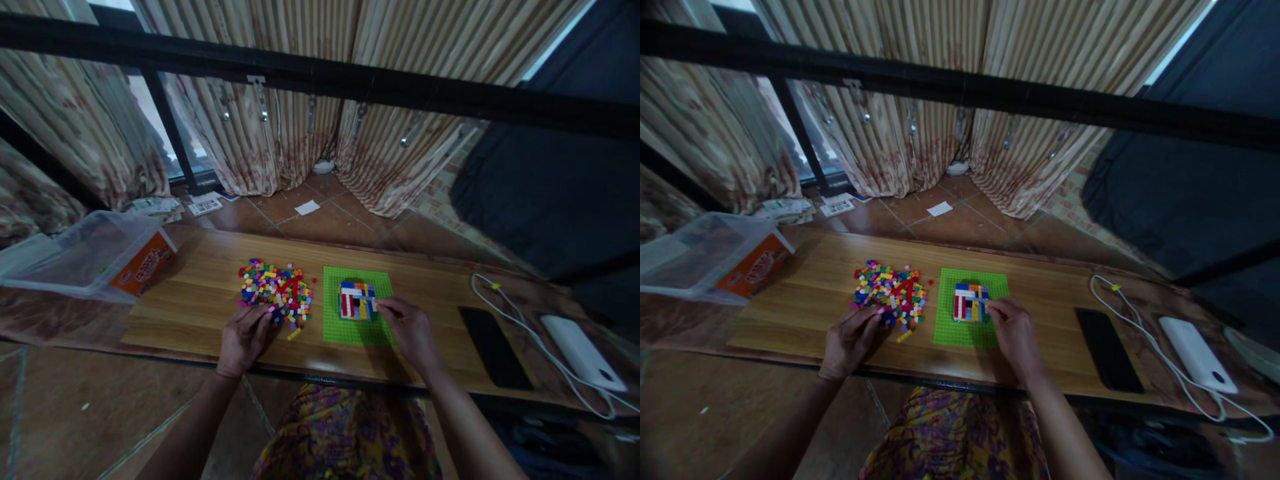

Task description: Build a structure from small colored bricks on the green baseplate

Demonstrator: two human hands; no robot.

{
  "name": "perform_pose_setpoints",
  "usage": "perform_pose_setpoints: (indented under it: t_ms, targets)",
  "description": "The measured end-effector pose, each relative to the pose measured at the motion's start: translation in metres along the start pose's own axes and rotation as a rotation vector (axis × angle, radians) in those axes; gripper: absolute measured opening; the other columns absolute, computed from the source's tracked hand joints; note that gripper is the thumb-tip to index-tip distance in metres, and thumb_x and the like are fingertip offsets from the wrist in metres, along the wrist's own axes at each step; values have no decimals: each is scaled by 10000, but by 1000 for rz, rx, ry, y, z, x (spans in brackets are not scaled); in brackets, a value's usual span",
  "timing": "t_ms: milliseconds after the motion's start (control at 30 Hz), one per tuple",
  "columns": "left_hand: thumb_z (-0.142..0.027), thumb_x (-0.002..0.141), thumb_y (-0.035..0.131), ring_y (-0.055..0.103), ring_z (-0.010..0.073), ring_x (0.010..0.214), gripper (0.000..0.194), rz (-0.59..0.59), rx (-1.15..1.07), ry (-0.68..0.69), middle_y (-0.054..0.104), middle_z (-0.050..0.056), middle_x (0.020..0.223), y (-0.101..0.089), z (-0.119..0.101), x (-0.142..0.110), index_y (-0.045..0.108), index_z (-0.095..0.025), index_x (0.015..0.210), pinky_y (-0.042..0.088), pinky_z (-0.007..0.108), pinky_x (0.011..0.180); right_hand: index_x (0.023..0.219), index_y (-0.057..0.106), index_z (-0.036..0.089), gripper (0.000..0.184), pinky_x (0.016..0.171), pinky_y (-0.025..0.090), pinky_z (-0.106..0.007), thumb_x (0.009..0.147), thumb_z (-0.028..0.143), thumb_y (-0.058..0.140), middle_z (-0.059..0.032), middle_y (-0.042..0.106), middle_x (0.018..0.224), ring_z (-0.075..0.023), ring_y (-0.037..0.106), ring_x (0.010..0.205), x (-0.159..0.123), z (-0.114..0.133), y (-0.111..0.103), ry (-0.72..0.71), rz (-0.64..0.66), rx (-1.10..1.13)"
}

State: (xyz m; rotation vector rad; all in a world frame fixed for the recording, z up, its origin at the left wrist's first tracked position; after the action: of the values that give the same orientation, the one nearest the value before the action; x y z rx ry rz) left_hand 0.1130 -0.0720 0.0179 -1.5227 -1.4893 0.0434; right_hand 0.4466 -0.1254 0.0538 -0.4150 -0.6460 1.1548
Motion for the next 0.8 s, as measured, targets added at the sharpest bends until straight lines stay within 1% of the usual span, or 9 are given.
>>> perform_pose_setpoints:
  t_ms: [100, 233, 367, 533, 800]
  targets:
    - [-279, 869, 601, 675, 158, 841, 174, 4, -13, -32, 729, 37, 919, 0, -1, 1, 686, -198, 997, 537, 265, 774, 841, 751, 227, 236, 747, 493, -340, 853, 357, 555, -70, 686, 896, -207, 642, 808, 8, -5, 2, -39, 47, -99]
    - [-284, 859, 612, 679, 166, 849, 168, -6, -6, -31, 731, 41, 932, -1, 0, 1, 686, -197, 983, 544, 279, 782, 791, 739, 231, 229, 780, 483, -353, 853, 347, 552, -55, 671, 867, -203, 634, 805, 15, -6, 11, -35, 76, -159]
    - [-285, 854, 617, 680, 169, 858, 169, -1, 15, -10, 728, 48, 925, 1, 1, 1, 679, -186, 976, 550, 280, 778, 790, 726, 228, 199, 797, 480, -353, 848, 331, 566, -53, 666, 877, -204, 632, 830, 18, -8, 14, -45, 82, -167]
    - [-313, 873, 590, 680, 167, 855, 175, -13, 25, -49, 727, 46, 917, 1, 2, 1, 677, -190, 963, 551, 286, 790, 800, 718, 222, 180, 797, 477, -346, 850, 314, 571, -53, 664, 878, -204, 632, 838, 17, -8, 13, -61, 107, -180]
    - [-333, 863, 594, 676, 174, 873, 198, 26, 43, -45, 728, 45, 924, 2, 3, 0, 675, -200, 984, 549, 291, 798, 800, 727, 231, 165, 799, 477, -331, 841, 294, 580, -42, 672, 884, -189, 630, 840, 14, -7, 17, -78, 120, -154]
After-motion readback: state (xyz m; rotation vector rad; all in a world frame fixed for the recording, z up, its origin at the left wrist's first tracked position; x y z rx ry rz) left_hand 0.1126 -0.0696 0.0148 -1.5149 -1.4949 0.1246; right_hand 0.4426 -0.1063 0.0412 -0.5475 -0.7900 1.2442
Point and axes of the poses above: each hand's wrist, its own x-axis towards the middle knuckle, its own y-axis out of the palm, z = x × y, the point moved 3 cm from there along x, towards the middle knuckle
